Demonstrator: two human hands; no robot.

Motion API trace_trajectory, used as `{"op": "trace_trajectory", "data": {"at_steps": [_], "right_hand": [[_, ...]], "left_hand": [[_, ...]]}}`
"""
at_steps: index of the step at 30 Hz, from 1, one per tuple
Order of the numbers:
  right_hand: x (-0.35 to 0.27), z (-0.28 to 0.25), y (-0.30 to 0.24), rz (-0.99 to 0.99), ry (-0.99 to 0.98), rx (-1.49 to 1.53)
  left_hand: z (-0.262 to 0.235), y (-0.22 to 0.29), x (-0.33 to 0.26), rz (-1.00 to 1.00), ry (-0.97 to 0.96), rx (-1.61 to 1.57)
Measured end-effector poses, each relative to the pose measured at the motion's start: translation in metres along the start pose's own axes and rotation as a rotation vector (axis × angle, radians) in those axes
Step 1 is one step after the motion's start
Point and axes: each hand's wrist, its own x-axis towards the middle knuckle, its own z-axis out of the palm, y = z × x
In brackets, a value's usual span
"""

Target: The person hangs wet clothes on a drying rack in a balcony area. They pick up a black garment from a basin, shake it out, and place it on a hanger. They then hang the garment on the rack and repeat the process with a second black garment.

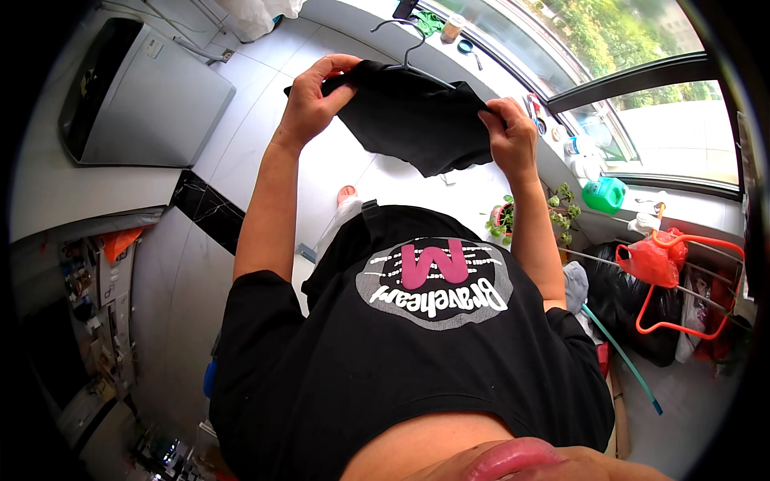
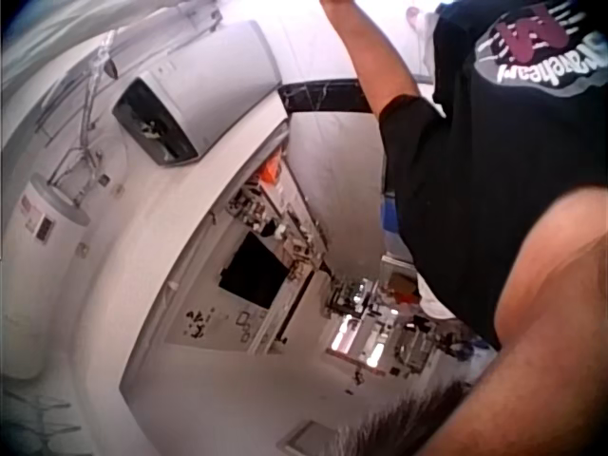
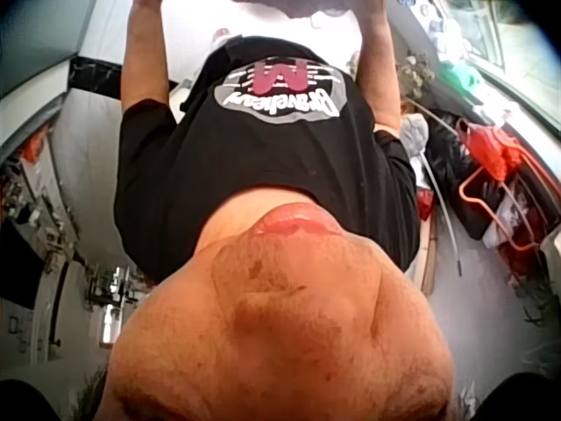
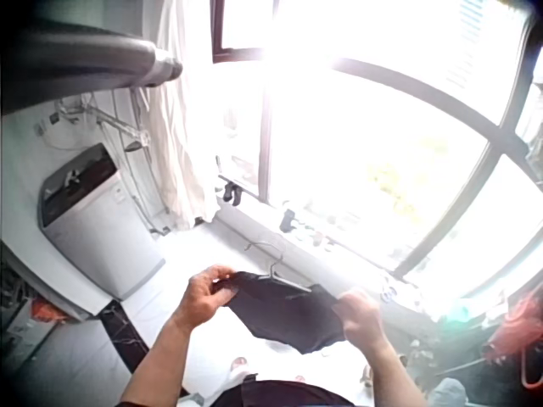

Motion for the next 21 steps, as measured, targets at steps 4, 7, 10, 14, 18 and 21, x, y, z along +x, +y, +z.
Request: {"op": "trace_trajectory", "data": {"at_steps": [4, 7, 10, 14, 18, 21], "right_hand": [[-0.005, 0.001, 0.002, -0.029, 0.013, -0.005], [-0.007, 0.001, 0.001, -0.065, -0.002, -0.023], [-0.008, 0.001, 0.0, -0.122, -0.015, -0.039], [-0.011, 0.001, -0.002, -0.164, -0.036, -0.044], [-0.013, 0.0, -0.002, -0.219, -0.059, -0.05], [-0.015, 0.0, 0.0, -0.246, -0.074, -0.04]], "left_hand": [[0.001, 0.005, -0.004, -0.117, -0.056, -0.1], [0.001, -0.006, -0.001, -0.277, -0.08, -0.114], [0.006, -0.012, 0.0, -0.373, -0.134, -0.046], [0.005, -0.015, 0.005, -0.648, -0.314, -0.071], [0.008, -0.006, 0.01, -0.667, -0.45, -0.082], [0.008, -0.015, 0.015, -0.557, -0.596, -0.062]]}}
